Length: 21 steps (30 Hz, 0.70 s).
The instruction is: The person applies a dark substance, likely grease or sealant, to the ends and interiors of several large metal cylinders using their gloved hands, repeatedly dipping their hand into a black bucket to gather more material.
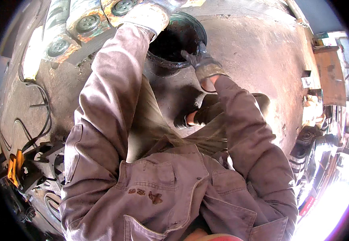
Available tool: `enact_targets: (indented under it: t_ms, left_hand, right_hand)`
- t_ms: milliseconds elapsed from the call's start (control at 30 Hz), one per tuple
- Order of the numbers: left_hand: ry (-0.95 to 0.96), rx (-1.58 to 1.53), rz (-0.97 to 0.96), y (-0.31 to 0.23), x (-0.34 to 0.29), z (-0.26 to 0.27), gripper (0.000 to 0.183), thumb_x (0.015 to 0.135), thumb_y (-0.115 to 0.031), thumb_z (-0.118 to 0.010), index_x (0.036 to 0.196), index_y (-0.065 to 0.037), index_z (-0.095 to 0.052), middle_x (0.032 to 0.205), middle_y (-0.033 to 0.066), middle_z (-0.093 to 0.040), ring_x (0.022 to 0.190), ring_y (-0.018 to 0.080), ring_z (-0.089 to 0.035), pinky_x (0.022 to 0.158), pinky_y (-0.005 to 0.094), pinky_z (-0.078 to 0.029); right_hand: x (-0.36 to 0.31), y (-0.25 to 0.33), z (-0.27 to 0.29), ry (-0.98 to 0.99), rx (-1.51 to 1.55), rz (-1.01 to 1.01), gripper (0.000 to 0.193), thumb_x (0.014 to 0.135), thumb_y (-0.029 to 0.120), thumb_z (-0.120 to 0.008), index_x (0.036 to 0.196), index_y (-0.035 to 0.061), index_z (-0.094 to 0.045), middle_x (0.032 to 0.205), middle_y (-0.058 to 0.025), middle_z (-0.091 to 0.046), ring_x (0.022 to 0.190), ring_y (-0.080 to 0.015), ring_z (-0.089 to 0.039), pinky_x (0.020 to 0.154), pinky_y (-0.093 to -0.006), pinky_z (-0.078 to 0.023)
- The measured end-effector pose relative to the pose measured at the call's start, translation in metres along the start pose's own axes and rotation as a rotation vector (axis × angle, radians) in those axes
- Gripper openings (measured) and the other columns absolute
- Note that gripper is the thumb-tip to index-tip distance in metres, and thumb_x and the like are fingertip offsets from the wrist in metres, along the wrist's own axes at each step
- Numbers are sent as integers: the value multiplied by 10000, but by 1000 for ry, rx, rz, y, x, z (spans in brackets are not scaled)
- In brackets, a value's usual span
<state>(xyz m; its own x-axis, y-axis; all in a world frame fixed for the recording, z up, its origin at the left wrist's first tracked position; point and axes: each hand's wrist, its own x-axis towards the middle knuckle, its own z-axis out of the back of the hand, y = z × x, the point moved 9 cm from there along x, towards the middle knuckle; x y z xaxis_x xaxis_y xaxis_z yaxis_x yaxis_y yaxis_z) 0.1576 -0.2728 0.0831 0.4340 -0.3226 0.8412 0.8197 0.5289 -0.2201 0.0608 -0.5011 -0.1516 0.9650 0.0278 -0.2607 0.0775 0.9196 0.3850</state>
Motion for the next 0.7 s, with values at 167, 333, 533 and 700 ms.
enact_targets:
  t_ms: [167, 333, 533, 700]
  left_hand:
    - [93, -56, 149, 10, -20, 0, 106, 931, -235, -703, 942, -139, -746, 953, 117, -739, 974, 364, -698, 850, 478, -541]
    - [174, -99, 179, 14, -16, -4, 107, 907, -240, -677, 901, -145, -727, 885, 135, -707, 895, 353, -685, 783, 459, -522]
    - [129, -16, 175, -2, -5, 11, 123, 889, -264, -678, 862, -144, -686, 905, 108, -684, 897, 326, -652, 780, 453, -492]
    - [310, 2, 331, 9, -25, 26, 152, 900, -283, -692, 880, -132, -688, 949, 106, -696, 944, 329, -664, 820, 444, -504]
  right_hand:
    - [-102, 67, 34, 261, -588, 528, 690, 1107, 55, -389, 1639, 495, -388, 1772, -238, -203, 1490, -411, -503, 1216, -471, -442]
    - [-109, 37, 106, 373, -199, 40, 1048, 945, 871, -470, 1718, 186, -297, 1556, -307, -544, 1411, -433, -577, 1167, -515, -418]
    - [-47, 8, 143, 317, 770, -281, 1152, 857, 995, -404, 1712, 228, -323, 1469, -305, -609, 1199, -462, -691, 1063, -567, -532]
    - [-51, 61, 135, 528, 1159, -92, 1064, 895, 982, -324, 1690, 276, -365, 1484, -257, -620, 1047, -470, -735, 1020, -553, -571]
